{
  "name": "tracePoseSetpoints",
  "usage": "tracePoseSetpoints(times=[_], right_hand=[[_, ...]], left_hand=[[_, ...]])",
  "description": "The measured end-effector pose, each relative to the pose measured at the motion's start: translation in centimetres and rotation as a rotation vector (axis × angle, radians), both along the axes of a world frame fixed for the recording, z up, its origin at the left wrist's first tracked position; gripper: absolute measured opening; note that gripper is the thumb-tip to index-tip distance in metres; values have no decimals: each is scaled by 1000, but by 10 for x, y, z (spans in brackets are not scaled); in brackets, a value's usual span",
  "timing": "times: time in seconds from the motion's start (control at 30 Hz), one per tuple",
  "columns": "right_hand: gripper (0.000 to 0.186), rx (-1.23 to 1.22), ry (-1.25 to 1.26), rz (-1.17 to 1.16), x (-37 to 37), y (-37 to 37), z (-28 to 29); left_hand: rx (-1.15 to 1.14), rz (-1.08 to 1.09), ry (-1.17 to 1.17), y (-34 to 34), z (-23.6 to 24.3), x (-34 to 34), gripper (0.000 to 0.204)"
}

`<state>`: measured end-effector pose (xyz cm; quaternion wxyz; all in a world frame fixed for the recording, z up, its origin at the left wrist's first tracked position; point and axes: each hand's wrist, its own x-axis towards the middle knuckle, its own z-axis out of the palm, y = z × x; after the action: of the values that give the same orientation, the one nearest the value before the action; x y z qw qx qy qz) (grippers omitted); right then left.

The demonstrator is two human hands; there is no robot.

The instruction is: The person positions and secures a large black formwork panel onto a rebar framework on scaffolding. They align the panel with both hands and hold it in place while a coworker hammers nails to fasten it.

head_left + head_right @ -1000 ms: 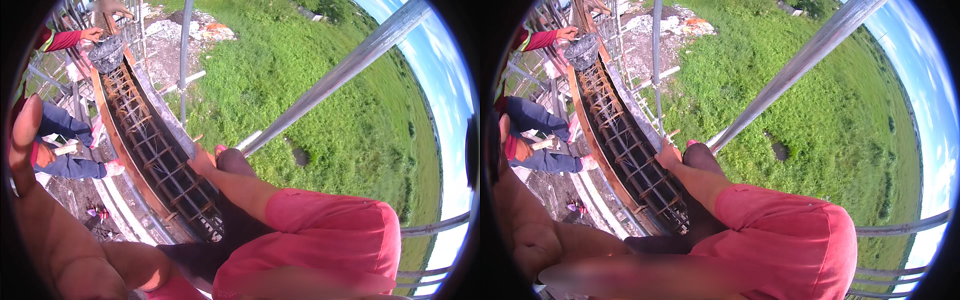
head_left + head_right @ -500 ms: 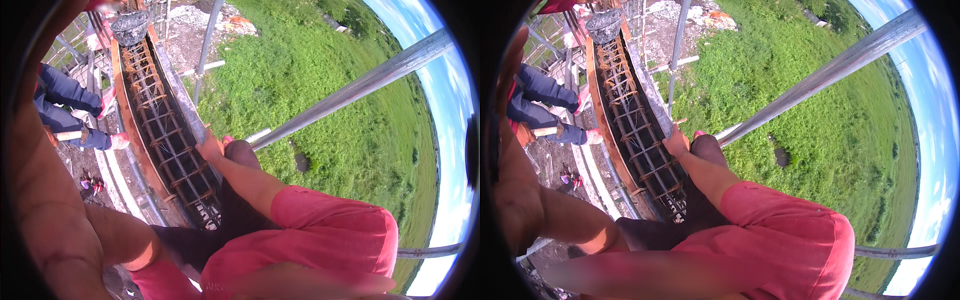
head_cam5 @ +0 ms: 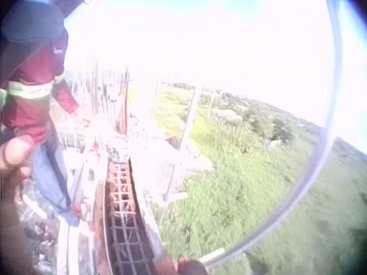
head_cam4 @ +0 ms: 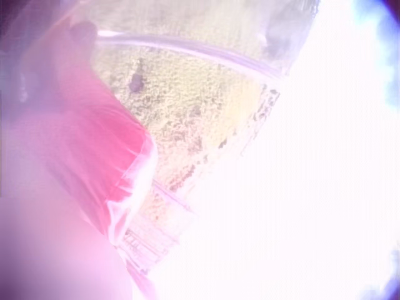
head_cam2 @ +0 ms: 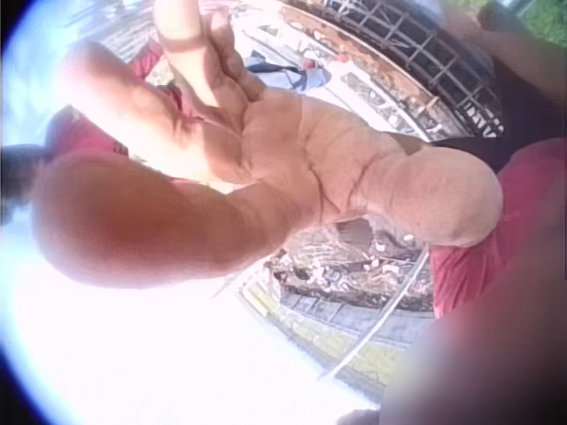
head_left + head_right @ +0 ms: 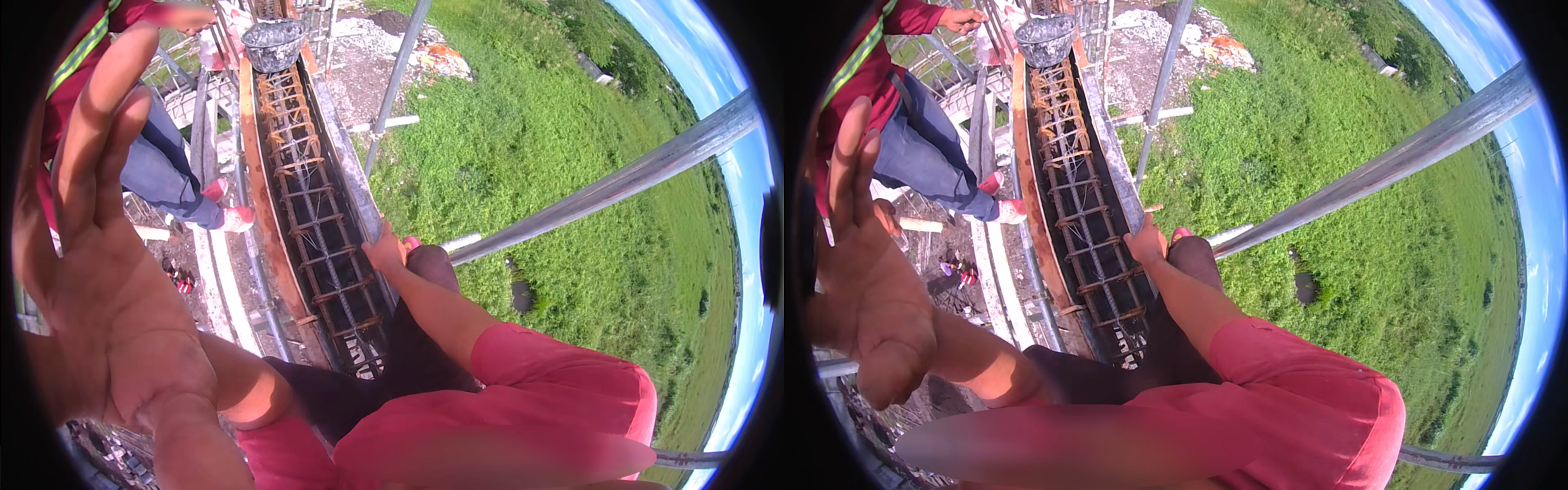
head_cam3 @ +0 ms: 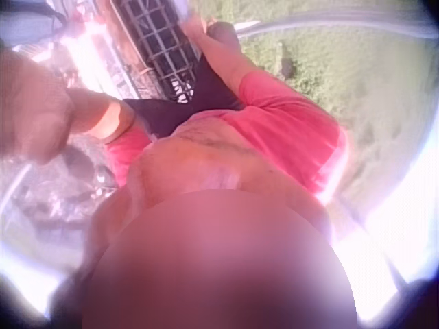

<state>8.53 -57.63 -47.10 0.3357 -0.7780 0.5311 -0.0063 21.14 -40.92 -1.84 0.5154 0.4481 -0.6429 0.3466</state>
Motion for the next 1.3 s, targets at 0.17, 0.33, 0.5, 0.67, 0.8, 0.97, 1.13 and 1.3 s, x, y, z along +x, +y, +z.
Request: tracePoseSetpoints(times=[0.17, 0.33, 0.5, 0.67, 0.8, 0.97, 1.13, 1.3], right_hand=[[75, -30, -17, -6, 0, -2, -1], [74, -26, -11, 0, 0, -1, -1], [77, -19, -9, 10, -1, -1, -1], [81, -20, 9, 31, -2, -2, -4], [83, -13, 16, 36, -2, -3, -7], [86, -33, -2, 41, -1, -3, -7], [96, -54, 33, 66, -3, -4, -10], [97, -90, 35, 91, 1, -8, -21]], left_hand=[[15, 127, 933, 53, -128, 21, 57], [702, 655, 1494, 103, -325, 43, 44], [1169, 853, 1569, 130, -463, 4, 72], [990, 1000, 1560, 111, -504, -45, 74], [962, 1034, 1530, 105, -493, -52, 72], [962, 1085, 1534, 104, -484, -57, 72], [941, 1095, 1540, 105, -485, -57, 74], [927, 1106, 1608, 102, -483, -56, 75]])
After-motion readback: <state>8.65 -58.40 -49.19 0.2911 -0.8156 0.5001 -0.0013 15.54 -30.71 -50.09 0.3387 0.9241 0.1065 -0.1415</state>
